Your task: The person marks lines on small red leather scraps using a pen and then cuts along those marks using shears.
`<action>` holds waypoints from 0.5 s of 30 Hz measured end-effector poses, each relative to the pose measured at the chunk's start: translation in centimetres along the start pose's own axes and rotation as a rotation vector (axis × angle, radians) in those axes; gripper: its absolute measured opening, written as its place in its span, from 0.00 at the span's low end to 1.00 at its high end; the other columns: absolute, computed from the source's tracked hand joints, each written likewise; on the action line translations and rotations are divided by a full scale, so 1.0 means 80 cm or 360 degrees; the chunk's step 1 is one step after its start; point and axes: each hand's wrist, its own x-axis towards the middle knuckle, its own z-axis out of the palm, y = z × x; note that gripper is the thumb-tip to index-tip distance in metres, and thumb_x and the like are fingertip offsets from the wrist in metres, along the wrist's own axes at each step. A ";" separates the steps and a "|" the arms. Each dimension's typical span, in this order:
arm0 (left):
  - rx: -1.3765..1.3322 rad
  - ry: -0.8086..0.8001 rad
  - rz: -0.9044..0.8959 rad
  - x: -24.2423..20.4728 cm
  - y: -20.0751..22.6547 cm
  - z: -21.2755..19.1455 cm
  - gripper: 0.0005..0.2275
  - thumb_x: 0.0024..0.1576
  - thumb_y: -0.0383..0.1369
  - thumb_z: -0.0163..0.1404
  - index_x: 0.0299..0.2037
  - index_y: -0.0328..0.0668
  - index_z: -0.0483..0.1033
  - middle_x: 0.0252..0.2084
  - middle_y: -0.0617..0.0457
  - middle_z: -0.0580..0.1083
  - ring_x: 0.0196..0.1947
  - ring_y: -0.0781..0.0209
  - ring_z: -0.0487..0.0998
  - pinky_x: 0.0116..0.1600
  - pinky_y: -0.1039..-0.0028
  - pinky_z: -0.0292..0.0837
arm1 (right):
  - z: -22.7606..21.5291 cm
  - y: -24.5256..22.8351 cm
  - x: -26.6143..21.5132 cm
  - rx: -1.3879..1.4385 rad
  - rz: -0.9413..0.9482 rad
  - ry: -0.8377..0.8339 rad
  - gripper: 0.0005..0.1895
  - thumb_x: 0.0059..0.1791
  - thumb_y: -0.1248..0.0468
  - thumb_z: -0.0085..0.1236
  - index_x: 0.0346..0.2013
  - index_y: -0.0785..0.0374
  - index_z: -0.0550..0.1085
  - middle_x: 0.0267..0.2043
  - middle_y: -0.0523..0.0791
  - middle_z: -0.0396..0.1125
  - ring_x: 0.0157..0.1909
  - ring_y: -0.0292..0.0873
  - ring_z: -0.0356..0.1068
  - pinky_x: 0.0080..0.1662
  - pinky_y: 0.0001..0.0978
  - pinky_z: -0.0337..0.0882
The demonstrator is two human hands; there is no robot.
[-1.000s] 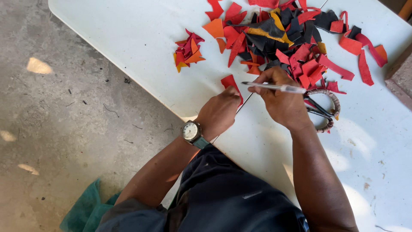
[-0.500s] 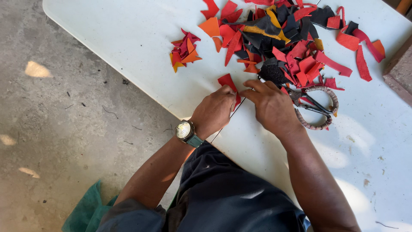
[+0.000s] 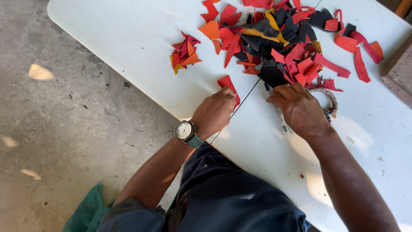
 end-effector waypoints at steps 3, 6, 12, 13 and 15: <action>-0.0050 0.0063 0.0025 -0.002 0.001 0.000 0.03 0.57 0.21 0.49 0.32 0.32 0.74 0.38 0.46 0.72 0.33 0.45 0.77 0.39 0.59 0.74 | -0.006 0.008 0.003 -0.0069 0.0040 -0.0207 0.15 0.47 0.67 0.60 0.45 0.47 0.83 0.47 0.38 0.69 0.48 0.41 0.68 0.46 0.31 0.74; -0.0051 0.0031 0.0008 -0.002 0.002 -0.001 0.04 0.57 0.21 0.49 0.30 0.32 0.74 0.37 0.46 0.72 0.33 0.46 0.77 0.39 0.60 0.75 | -0.009 0.010 0.009 -0.0072 -0.0035 -0.0233 0.23 0.37 0.64 0.62 0.46 0.46 0.82 0.50 0.40 0.68 0.50 0.41 0.68 0.48 0.34 0.74; -0.0095 0.0060 0.0070 -0.003 0.003 -0.004 0.02 0.51 0.19 0.50 0.29 0.33 0.73 0.39 0.48 0.73 0.35 0.48 0.78 0.39 0.62 0.75 | -0.009 0.011 0.010 -0.0160 -0.0380 -0.0035 0.16 0.42 0.65 0.60 0.44 0.51 0.79 0.56 0.41 0.68 0.53 0.41 0.68 0.51 0.35 0.73; -0.0077 0.0028 0.0031 -0.004 0.002 -0.004 0.02 0.52 0.19 0.50 0.29 0.33 0.74 0.39 0.48 0.73 0.35 0.48 0.78 0.40 0.62 0.75 | -0.008 0.011 0.008 -0.0145 -0.0407 -0.0024 0.15 0.42 0.65 0.60 0.44 0.52 0.79 0.56 0.40 0.69 0.53 0.41 0.68 0.51 0.35 0.73; -0.0044 -0.0036 -0.0044 -0.004 0.002 -0.004 0.02 0.53 0.20 0.50 0.30 0.34 0.74 0.39 0.48 0.73 0.36 0.49 0.78 0.41 0.62 0.76 | -0.007 0.010 0.002 -0.0116 -0.0459 -0.0003 0.14 0.42 0.66 0.59 0.42 0.55 0.78 0.56 0.39 0.69 0.53 0.41 0.68 0.51 0.35 0.73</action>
